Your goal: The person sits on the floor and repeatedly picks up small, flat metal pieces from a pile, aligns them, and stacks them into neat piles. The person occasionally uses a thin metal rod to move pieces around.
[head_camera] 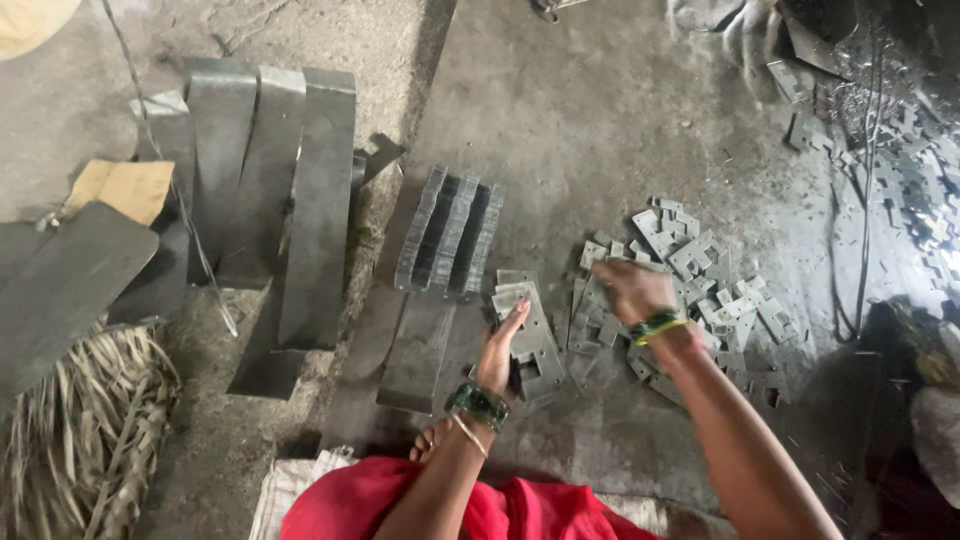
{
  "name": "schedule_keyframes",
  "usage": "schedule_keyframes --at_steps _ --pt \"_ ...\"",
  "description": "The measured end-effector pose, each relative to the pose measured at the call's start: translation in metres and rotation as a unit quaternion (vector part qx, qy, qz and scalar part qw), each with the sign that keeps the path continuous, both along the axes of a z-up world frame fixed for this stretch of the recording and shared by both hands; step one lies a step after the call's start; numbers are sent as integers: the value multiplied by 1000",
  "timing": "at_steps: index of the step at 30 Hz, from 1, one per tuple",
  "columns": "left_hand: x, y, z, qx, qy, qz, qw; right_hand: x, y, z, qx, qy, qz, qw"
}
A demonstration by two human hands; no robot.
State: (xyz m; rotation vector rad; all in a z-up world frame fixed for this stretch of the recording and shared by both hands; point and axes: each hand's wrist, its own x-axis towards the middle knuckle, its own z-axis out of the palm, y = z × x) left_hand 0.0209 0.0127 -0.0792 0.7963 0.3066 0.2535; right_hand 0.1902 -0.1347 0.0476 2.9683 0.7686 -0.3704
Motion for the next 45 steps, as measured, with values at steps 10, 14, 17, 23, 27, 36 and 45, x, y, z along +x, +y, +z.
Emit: schedule_keyframes --at_steps 10,14,17,23,27,36,45 --pt "-21 10 61 -209 11 -76 975 -82 -38 -25 214 -187 59 957" --pt "-25 15 88 -217 1 -68 974 -149 -39 -128 61 153 24 986" --pt "-25 16 93 -222 1 -61 973 -195 -26 -182 60 271 120 953" --pt "-28 14 90 -220 27 -46 974 -198 -54 -174 35 53 317 946" --pt "-26 12 87 -252 49 -50 965 -193 -139 -139 156 -1 191 969" --pt "-29 -1 86 -226 34 -83 970 -166 -221 -118 65 61 -271 958" --pt "-31 -16 81 -171 107 -139 970 -166 -189 -134 15 -98 213 972"
